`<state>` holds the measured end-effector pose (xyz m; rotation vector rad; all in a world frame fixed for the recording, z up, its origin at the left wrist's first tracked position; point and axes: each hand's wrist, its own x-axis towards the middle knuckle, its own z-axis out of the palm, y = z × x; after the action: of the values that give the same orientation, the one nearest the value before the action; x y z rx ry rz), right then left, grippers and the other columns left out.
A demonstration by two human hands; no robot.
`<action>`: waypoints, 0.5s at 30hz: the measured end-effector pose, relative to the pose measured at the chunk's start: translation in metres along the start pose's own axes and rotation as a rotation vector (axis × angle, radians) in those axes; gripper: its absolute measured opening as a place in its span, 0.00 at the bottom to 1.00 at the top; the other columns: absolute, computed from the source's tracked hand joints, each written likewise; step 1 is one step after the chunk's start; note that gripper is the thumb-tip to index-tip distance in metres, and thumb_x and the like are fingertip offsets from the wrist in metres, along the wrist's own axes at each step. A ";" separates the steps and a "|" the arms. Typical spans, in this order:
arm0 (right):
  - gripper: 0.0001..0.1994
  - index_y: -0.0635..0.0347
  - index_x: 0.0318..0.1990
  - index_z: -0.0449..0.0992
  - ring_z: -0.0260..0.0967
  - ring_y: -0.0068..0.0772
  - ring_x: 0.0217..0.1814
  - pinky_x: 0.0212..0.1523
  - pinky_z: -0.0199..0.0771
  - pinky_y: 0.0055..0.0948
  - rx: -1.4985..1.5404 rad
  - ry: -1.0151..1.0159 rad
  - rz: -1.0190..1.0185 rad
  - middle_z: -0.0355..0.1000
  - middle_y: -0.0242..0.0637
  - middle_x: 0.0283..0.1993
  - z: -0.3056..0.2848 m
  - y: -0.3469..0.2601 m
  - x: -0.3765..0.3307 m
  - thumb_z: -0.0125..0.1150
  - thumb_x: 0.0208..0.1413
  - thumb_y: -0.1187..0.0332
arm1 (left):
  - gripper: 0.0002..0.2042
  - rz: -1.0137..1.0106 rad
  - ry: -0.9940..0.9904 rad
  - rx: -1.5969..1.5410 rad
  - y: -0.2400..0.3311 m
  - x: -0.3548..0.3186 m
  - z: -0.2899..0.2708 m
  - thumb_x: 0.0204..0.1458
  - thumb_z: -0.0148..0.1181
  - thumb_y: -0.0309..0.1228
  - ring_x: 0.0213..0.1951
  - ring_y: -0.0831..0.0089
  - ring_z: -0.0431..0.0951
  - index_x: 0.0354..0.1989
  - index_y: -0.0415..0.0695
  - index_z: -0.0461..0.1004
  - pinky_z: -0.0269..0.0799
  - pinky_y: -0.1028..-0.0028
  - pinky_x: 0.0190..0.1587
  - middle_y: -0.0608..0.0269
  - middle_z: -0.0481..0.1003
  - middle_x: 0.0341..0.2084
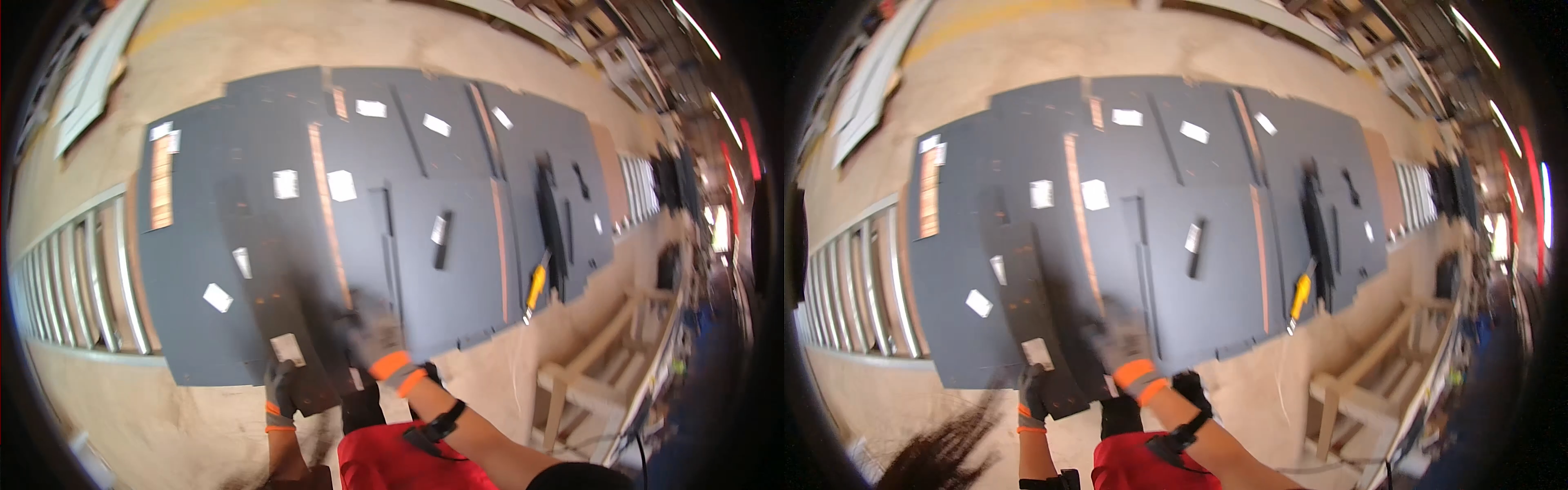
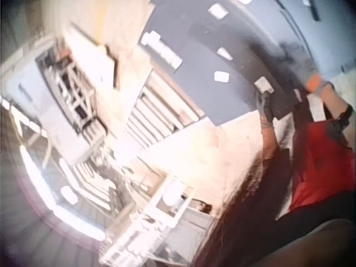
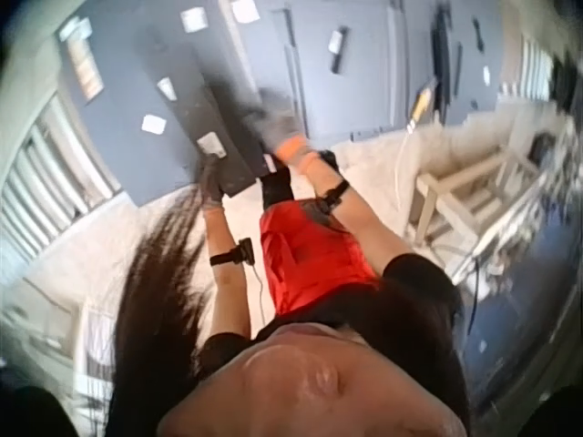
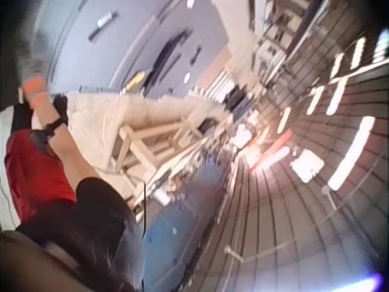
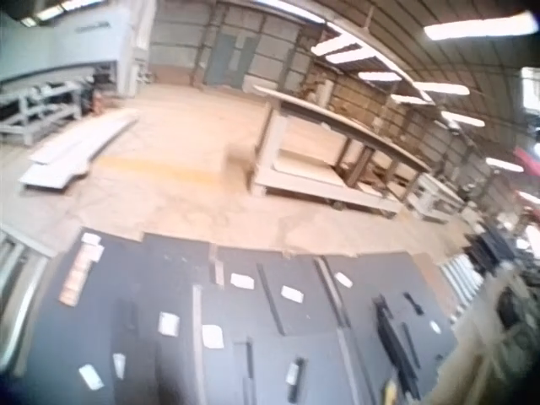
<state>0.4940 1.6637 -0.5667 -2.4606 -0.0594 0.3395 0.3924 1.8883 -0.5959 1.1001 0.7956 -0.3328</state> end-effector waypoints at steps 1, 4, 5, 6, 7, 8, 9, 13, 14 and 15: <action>0.31 0.64 0.62 0.61 0.61 0.56 0.61 0.64 0.58 0.41 0.052 0.054 0.155 0.62 0.59 0.59 -0.018 0.027 0.017 0.60 0.52 0.60 | 0.14 -0.049 0.024 0.025 0.000 -0.001 0.000 0.53 0.56 0.34 0.36 0.74 0.75 0.46 0.40 0.71 0.74 0.73 0.37 0.63 0.75 0.34; 0.53 0.67 0.68 0.45 0.56 0.52 0.66 0.65 0.58 0.39 -0.427 0.438 0.520 0.55 0.57 0.66 -0.052 0.097 0.047 0.74 0.39 0.53 | 0.13 0.000 0.061 0.145 0.002 -0.013 -0.001 0.51 0.59 0.32 0.34 0.75 0.74 0.43 0.40 0.71 0.72 0.74 0.36 0.63 0.75 0.34; 0.54 0.67 0.68 0.45 0.53 0.51 0.69 0.67 0.56 0.37 -0.420 0.432 0.596 0.53 0.57 0.67 -0.059 0.137 0.059 0.74 0.38 0.54 | 0.19 -0.047 0.048 0.063 -0.005 -0.018 -0.005 0.47 0.62 0.33 0.36 0.72 0.76 0.47 0.39 0.70 0.75 0.71 0.39 0.63 0.75 0.35; 0.53 0.67 0.68 0.46 0.54 0.51 0.68 0.67 0.56 0.37 -0.263 0.394 0.663 0.54 0.56 0.67 -0.070 0.173 0.070 0.74 0.38 0.54 | 0.20 -0.082 0.013 0.046 0.000 -0.026 -0.001 0.48 0.62 0.32 0.38 0.71 0.77 0.48 0.38 0.69 0.75 0.70 0.41 0.61 0.75 0.38; 0.52 0.66 0.68 0.47 0.54 0.50 0.68 0.66 0.57 0.37 -0.107 0.345 0.730 0.55 0.55 0.66 -0.075 0.191 0.080 0.74 0.39 0.54 | 0.21 -0.119 -0.020 0.031 0.007 -0.040 0.004 0.48 0.62 0.32 0.41 0.70 0.77 0.50 0.37 0.69 0.75 0.70 0.43 0.59 0.75 0.40; 0.49 0.66 0.66 0.51 0.57 0.50 0.66 0.64 0.59 0.37 -0.131 0.237 0.730 0.58 0.54 0.65 -0.073 0.175 0.088 0.73 0.40 0.54 | 0.21 -0.122 0.001 0.027 0.014 -0.059 0.001 0.48 0.62 0.31 0.40 0.71 0.76 0.50 0.37 0.69 0.74 0.71 0.43 0.60 0.75 0.40; 0.46 0.66 0.65 0.55 0.60 0.50 0.64 0.62 0.62 0.38 -0.160 0.135 0.732 0.61 0.52 0.63 -0.074 0.160 0.094 0.73 0.41 0.53 | 0.20 -0.128 0.015 0.026 0.021 -0.077 -0.003 0.47 0.62 0.30 0.40 0.73 0.75 0.50 0.37 0.69 0.73 0.73 0.43 0.60 0.75 0.39; 0.25 0.64 0.52 0.68 0.74 0.41 0.41 0.40 0.75 0.37 0.147 0.051 0.604 0.74 0.45 0.45 -0.081 0.252 0.075 0.66 0.47 0.62 | 0.24 -0.166 -0.135 0.152 0.018 -0.103 0.003 0.48 0.64 0.32 0.44 0.70 0.75 0.53 0.35 0.67 0.72 0.71 0.47 0.56 0.75 0.44; 0.25 0.63 0.52 0.68 0.73 0.42 0.45 0.46 0.73 0.39 0.664 -0.020 0.641 0.72 0.43 0.50 -0.080 0.269 0.048 0.66 0.46 0.64 | 0.26 -0.200 -0.191 0.171 0.023 -0.107 0.012 0.48 0.65 0.33 0.45 0.70 0.75 0.54 0.35 0.67 0.72 0.71 0.48 0.56 0.75 0.45; 0.25 0.62 0.52 0.68 0.72 0.43 0.49 0.51 0.71 0.41 1.190 -0.091 0.635 0.70 0.41 0.55 -0.078 0.273 0.022 0.67 0.45 0.67 | 0.26 -0.197 -0.223 0.184 0.028 -0.112 0.024 0.48 0.65 0.33 0.45 0.70 0.75 0.54 0.35 0.67 0.72 0.71 0.48 0.56 0.75 0.45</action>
<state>0.5244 1.4041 -0.6792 -1.2221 0.6953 0.5456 0.3422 1.8641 -0.4924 1.1347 0.6844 -0.6938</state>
